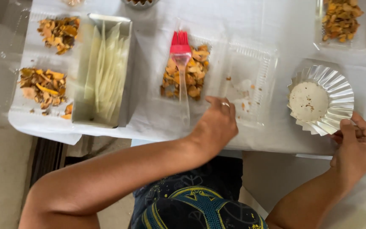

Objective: Sorting and packing dried turmeric slices into various containers, including plastic clamshells and a metal mold with paper liners, using hands, a brush, and a small scoop.

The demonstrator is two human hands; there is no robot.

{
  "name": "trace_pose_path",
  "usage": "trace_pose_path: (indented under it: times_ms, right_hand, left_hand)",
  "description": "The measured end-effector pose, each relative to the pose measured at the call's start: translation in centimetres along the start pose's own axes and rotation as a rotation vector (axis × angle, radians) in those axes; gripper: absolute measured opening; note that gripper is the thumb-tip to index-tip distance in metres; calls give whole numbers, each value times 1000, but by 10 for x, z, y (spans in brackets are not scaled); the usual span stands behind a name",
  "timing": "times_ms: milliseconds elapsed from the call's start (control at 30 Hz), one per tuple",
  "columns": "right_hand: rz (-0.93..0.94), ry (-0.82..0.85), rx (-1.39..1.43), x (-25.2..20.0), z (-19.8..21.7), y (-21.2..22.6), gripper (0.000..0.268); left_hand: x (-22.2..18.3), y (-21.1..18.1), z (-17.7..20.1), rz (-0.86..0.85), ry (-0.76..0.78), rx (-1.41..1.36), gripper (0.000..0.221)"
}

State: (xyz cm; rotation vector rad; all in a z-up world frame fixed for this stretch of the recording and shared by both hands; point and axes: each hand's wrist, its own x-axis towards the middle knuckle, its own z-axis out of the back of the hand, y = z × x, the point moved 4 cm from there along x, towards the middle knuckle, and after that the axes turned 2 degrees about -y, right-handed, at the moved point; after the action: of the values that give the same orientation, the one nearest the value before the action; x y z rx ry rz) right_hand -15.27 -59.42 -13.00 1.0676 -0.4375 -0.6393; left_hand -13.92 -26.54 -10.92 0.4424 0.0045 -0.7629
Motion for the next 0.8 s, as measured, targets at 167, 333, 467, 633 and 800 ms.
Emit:
trace_pose_path:
  times_ms: [167,333,467,633,800]
  right_hand:
    - [35,108,-45,-8,-7,7,32]
    - [69,166,-46,-14,-10,16,30]
    - [68,157,-107,-12,-5,16,29]
    - [316,49,-136,8,11,-5,36]
    - [600,230,-117,-25,-37,68,18]
  left_hand:
    - [-26,-29,12,31,-51,10,40]
    - [-31,-32,18,72,-190,-9,33]
    - [-42,-15,16,165,-297,14,30]
    - [-107,43,46,347,-644,-287,18]
    - [-128,75,-2,619,-547,-275,18]
